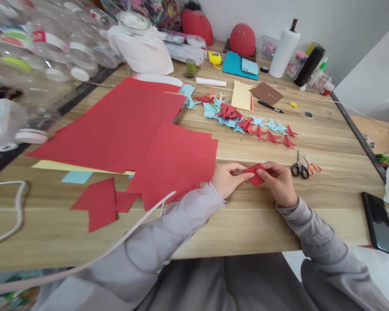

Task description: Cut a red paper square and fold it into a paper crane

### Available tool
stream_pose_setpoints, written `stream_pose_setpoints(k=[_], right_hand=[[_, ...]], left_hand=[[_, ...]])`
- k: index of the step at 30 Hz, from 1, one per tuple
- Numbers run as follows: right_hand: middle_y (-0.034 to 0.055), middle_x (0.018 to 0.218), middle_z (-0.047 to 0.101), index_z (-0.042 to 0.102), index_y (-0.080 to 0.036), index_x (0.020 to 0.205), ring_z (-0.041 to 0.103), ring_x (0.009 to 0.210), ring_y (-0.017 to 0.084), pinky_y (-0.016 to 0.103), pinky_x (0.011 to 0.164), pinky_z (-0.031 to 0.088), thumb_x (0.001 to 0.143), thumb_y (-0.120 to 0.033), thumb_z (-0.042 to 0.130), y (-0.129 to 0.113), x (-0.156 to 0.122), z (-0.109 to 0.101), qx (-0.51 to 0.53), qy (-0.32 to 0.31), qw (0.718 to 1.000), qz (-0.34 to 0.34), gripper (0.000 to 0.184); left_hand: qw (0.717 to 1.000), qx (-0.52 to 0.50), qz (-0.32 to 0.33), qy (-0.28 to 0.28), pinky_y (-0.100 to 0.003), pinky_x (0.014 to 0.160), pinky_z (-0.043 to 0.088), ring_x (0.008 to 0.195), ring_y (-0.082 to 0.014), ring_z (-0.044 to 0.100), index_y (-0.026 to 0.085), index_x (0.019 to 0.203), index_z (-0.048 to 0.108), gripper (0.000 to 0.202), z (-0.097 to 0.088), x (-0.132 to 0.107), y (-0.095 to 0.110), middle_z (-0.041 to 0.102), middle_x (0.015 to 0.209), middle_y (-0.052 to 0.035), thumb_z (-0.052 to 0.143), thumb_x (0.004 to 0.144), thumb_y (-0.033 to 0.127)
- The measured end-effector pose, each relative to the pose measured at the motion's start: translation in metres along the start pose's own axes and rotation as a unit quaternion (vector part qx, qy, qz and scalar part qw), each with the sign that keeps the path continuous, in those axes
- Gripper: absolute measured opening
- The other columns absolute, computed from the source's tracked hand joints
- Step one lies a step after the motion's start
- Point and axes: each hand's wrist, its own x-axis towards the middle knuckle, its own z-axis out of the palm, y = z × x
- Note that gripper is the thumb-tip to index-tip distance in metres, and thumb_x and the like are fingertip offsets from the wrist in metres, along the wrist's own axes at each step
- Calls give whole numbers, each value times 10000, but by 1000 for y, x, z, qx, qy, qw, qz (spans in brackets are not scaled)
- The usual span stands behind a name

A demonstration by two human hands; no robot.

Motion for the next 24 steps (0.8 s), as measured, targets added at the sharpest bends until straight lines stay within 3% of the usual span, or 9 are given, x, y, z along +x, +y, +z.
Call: stream_pose_setpoints(k=[10,17,24], right_hand=[[9,746,700,704,-212,773,612,647,126,261,614,520,705,-349,726,1,0,1,14,-6,1000,27,155],[7,708,703,717,-196,754,609,625,112,233,590,506,667,-307,760,-1,0,2,6,-19,999,28,148],[13,712,718,721,-196,732,629,636,123,250,610,519,644,-299,777,0,-1,4,8,-14,999,33,147]], left_hand=[[996,69,58,-4,-229,482,424,485,-103,540,136,667,705,189,-4,0,-1,643,539,-15,780,587,290],[981,125,128,-75,-228,505,387,523,-96,502,149,636,710,74,-16,3,4,611,568,-8,723,642,222],[979,118,162,-49,-244,561,406,595,-117,545,144,687,706,88,-16,2,8,640,658,-32,696,682,231]])
